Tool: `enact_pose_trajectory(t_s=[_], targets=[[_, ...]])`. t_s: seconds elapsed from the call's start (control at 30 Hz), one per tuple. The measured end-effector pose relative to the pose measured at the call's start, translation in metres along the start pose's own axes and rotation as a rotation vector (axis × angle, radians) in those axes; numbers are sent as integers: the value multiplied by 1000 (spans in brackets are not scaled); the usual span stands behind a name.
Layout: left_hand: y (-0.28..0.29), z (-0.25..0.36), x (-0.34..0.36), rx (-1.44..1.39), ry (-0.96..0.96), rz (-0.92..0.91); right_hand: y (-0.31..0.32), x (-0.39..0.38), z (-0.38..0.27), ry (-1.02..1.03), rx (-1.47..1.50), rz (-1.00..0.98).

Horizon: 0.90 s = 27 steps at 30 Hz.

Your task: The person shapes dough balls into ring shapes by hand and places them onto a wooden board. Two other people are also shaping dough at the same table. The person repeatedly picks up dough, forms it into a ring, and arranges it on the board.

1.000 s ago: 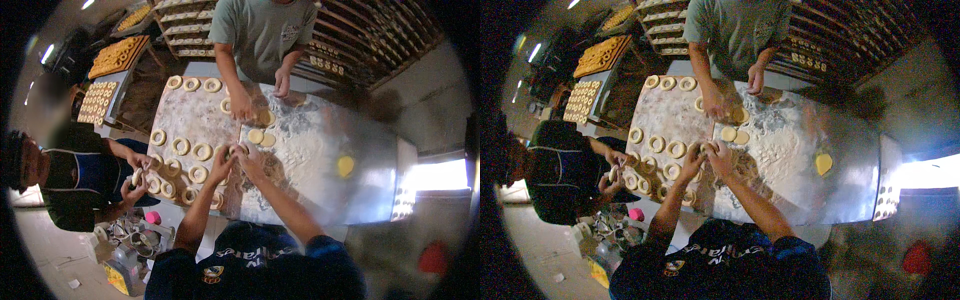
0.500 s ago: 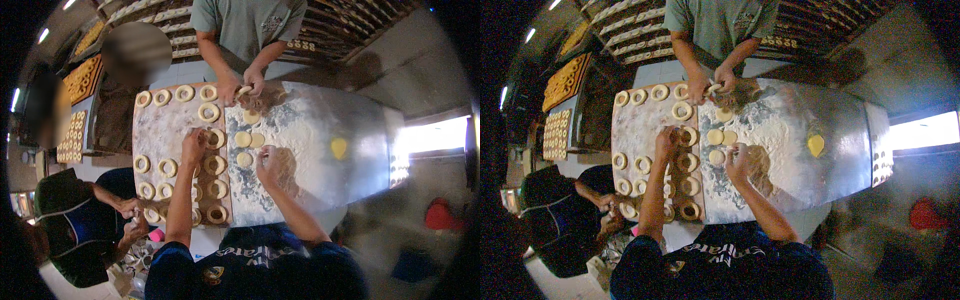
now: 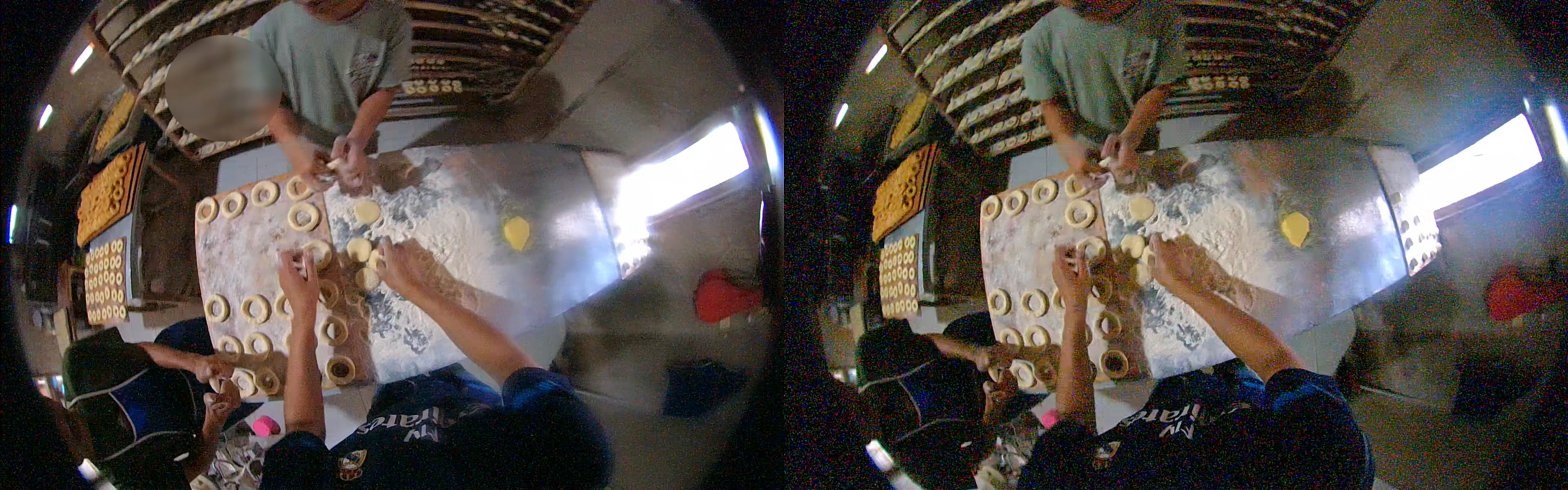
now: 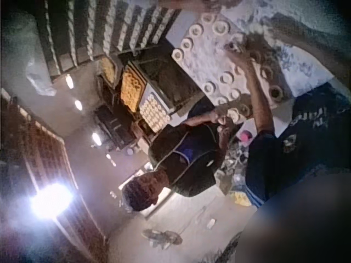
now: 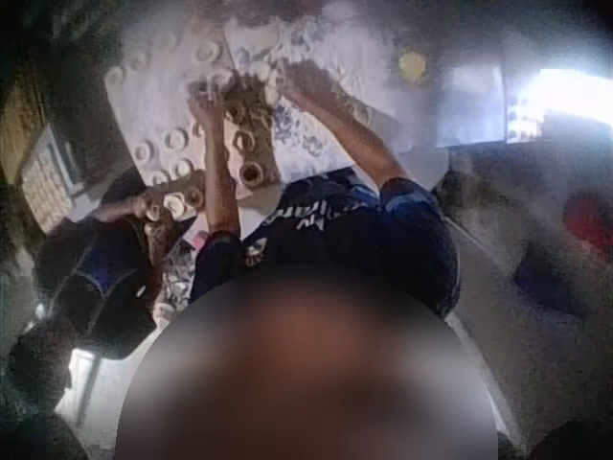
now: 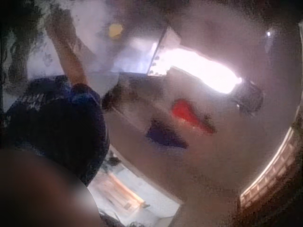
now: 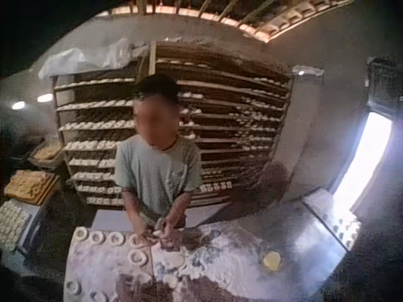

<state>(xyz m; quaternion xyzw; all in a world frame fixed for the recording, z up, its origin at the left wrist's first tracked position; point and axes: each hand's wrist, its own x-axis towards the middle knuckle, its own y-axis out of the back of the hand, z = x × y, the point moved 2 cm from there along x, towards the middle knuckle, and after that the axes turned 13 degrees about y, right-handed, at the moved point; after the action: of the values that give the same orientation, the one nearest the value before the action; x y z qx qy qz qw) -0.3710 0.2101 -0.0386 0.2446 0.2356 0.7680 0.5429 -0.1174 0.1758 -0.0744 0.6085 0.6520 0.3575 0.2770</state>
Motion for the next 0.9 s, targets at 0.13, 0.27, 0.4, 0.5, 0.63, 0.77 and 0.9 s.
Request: enact_pose_trajectory(t_s=[0.13,0.27,0.4,0.5,0.63,0.77,0.9], targets=[[-29,36,-75,-384,119,-278,18,-49,3,-57,350,226],[-72,72,-153,-724,400,-635,60,-102,3,-167,673,254],[-107,96,-190,-1139,801,-928,96,-127,12,-212,680,370],[-126,119,-203,-1041,436,-698,113,-137,34,-244,648,422],[-134,158,-218,-853,35,-569,133,-145,68,-55,655,317],[-135,193,-225,-927,229,-795,148,-155,85,-61,1352,387],[-131,223,-255,-1689,170,-1051,172,-158,98,-463,1470,285]])
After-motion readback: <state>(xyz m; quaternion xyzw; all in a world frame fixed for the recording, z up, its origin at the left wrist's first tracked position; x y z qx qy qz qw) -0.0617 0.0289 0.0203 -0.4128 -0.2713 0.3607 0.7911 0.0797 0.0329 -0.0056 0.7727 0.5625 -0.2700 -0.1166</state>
